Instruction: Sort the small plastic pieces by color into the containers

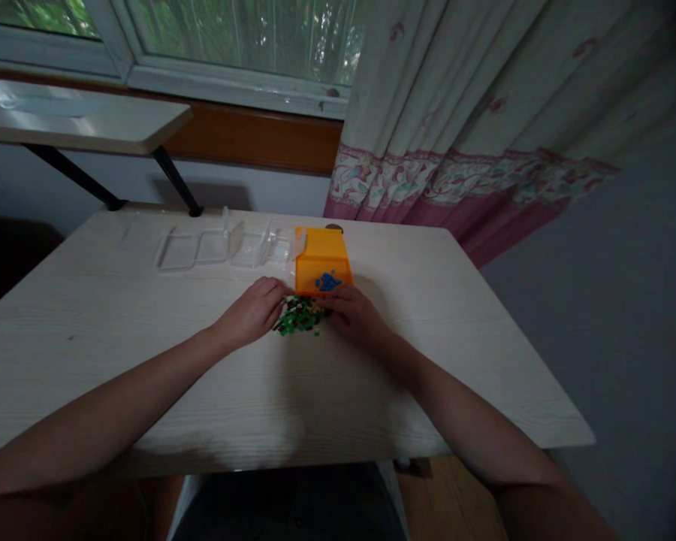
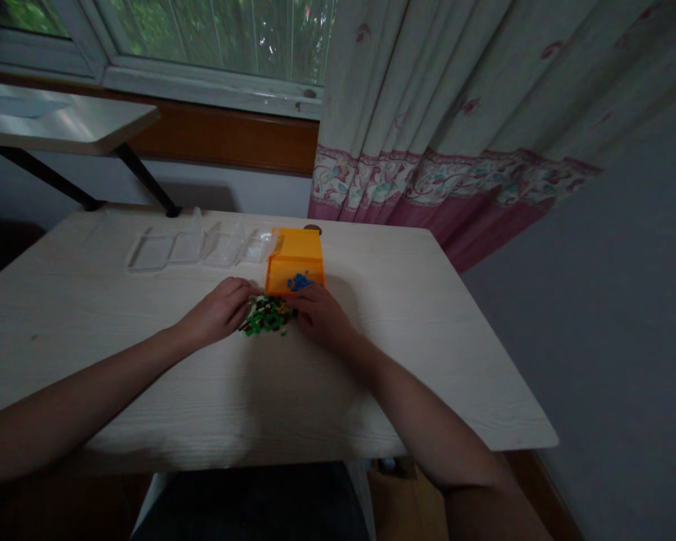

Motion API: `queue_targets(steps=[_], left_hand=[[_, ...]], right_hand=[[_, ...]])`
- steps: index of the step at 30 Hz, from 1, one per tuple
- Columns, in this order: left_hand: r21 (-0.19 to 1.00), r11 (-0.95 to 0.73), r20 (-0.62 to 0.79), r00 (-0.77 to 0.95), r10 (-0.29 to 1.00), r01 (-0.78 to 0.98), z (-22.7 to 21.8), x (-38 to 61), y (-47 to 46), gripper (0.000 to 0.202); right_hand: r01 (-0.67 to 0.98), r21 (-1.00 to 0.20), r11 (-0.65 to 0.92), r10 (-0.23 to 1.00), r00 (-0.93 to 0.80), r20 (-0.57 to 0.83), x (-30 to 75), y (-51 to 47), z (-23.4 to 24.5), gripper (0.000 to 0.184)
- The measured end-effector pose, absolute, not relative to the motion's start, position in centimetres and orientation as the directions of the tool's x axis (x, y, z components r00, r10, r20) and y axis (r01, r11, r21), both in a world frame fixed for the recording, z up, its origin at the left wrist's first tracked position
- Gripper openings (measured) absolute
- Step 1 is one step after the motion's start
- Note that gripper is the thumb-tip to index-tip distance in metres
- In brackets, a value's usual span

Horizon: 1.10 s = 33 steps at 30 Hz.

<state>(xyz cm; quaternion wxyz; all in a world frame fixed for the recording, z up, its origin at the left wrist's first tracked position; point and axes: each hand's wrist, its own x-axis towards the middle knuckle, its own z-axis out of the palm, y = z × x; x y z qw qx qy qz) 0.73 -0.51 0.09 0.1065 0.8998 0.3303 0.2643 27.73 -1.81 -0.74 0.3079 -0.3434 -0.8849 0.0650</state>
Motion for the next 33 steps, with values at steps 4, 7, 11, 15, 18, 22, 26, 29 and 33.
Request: queue_targets(steps=[4, 7, 11, 15, 18, 22, 26, 29, 33], left_hand=[[0.361, -0.770, 0.423, 0.643, 0.638, 0.526, 0.0, 0.6, -0.3, 0.035], [0.351, -0.796, 0.400, 0.689, 0.604, 0.493, 0.0, 0.6, -0.3, 0.035], [0.326, -0.832, 0.372, 0.748, 0.549, 0.449, 0.0, 0.6, -0.4, 0.035], [0.321, -0.835, 0.386, 0.744, 0.546, 0.446, 0.0, 0.7, -0.6, 0.036], [0.284, -0.842, 0.357, 0.764, 0.537, 0.459, 0.1, 0.7, -0.7, 0.041], [0.269, -0.838, 0.343, 0.766, 0.544, 0.475, 0.3, 0.7, -0.8, 0.032], [0.263, -0.829, 0.366, 0.744, 0.559, 0.493, 0.2, 0.6, -0.6, 0.035], [0.246, -0.830, 0.357, 0.749, 0.558, 0.501, 0.0, 0.6, -0.5, 0.040], [0.238, -0.813, 0.334, 0.742, 0.582, 0.531, 0.2, 0.6, -0.5, 0.029]], right_hand=[[0.572, -0.365, 0.735, 0.672, -0.541, 0.505, 28.1, -1.6, -0.6, 0.045], [0.526, -0.339, 0.780, 0.624, -0.621, 0.474, 27.8, -1.9, -0.6, 0.042], [0.467, -0.348, 0.813, 0.582, -0.667, 0.464, 27.6, -2.2, -0.4, 0.033], [0.563, -0.365, 0.741, 0.669, -0.580, 0.465, 27.6, -2.3, -0.3, 0.037], [0.526, -0.357, 0.772, 0.636, -0.617, 0.463, 27.2, -2.4, -0.3, 0.039], [0.476, -0.377, 0.794, 0.608, -0.630, 0.484, 27.5, -2.3, -0.1, 0.034], [0.566, -0.368, 0.738, 0.659, -0.484, 0.575, 28.5, -1.8, 0.0, 0.028], [0.535, -0.356, 0.766, 0.634, -0.538, 0.555, 28.4, -1.7, -0.2, 0.031], [0.420, -0.358, 0.834, 0.550, -0.685, 0.478, 27.6, -2.2, -0.2, 0.033]])
